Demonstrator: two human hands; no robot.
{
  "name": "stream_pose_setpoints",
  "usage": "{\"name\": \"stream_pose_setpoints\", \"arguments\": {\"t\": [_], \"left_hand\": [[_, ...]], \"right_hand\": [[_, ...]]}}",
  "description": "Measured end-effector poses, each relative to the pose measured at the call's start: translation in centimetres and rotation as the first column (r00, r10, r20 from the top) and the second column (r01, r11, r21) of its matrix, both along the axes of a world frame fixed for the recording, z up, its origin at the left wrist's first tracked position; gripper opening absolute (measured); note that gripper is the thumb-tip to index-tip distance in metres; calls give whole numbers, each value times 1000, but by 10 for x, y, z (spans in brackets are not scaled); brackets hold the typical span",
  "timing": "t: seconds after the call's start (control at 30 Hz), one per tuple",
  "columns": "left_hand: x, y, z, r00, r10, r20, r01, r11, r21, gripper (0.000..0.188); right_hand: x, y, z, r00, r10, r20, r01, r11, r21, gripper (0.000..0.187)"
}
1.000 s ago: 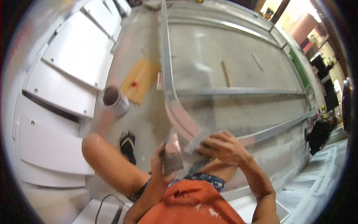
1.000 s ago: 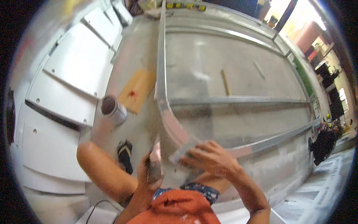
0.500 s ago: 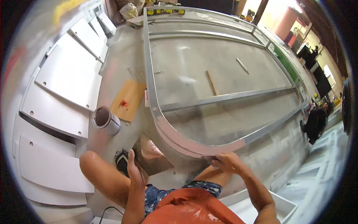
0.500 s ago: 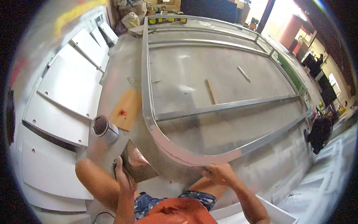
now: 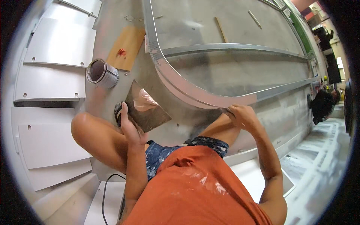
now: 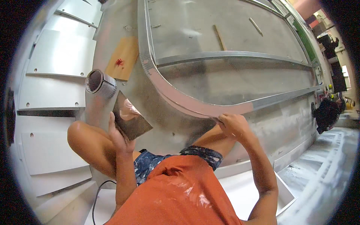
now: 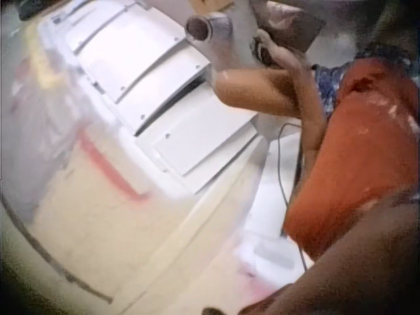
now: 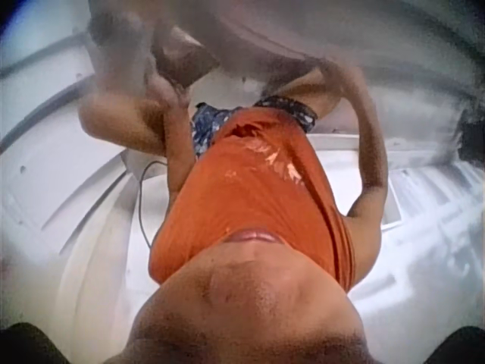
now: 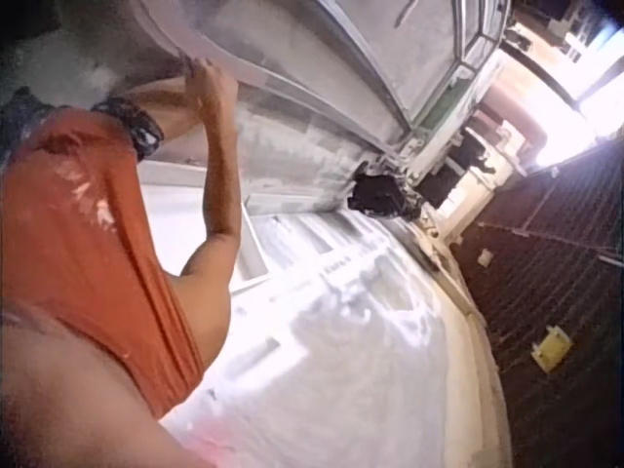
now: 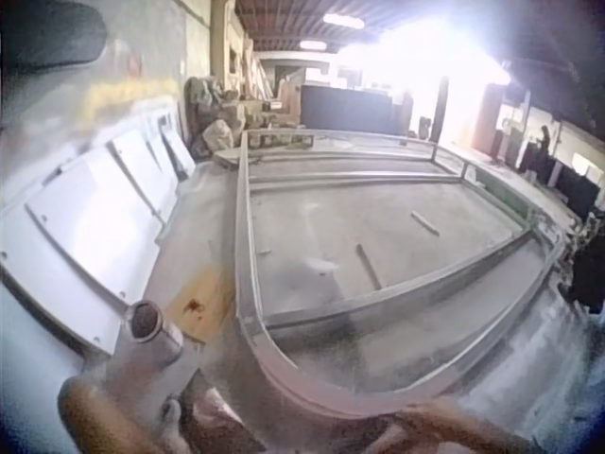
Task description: The recorder is applying a pinkish putty or filler to a metal frame using a metal scraper tool.
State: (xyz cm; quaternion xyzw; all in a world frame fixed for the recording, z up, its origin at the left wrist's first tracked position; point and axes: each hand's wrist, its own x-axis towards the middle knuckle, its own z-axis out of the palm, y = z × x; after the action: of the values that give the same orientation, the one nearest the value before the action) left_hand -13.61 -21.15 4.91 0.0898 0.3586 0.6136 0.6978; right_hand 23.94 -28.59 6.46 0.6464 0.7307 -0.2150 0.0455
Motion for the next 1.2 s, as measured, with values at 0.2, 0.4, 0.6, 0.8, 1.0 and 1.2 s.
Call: {"name": "stream_pose_setpoints", "arguments": {"t": [0.2,0.4,0.6,0.8,1.0,1.2], "left_hand": [[-1,-5,11,998,49,-41,-52,995,-91,40],[0,-9,14,999,44,13,-43,998,-55,44],[-5,-13,15,994,25,103,-20,998,-51,44],[-7,-11,12,990,63,124,-59,998,-35,45],[-11,-10,18,991,95,94,-92,995,-39,44],[-21,-21,-6,987,100,124,-96,995,-43,46]], "right_hand": [[-13,23,-3,998,47,-52,-49,998,-44,26],[-62,58,6,978,132,-164,-122,990,67,26],[-101,71,-9,982,61,-180,-39,991,128,26],[-129,102,-14,969,-55,-239,78,993,85,28],[-148,123,-2,955,-62,-289,116,978,174,25],[-161,148,-13,942,-15,-335,82,979,185,25]]}}
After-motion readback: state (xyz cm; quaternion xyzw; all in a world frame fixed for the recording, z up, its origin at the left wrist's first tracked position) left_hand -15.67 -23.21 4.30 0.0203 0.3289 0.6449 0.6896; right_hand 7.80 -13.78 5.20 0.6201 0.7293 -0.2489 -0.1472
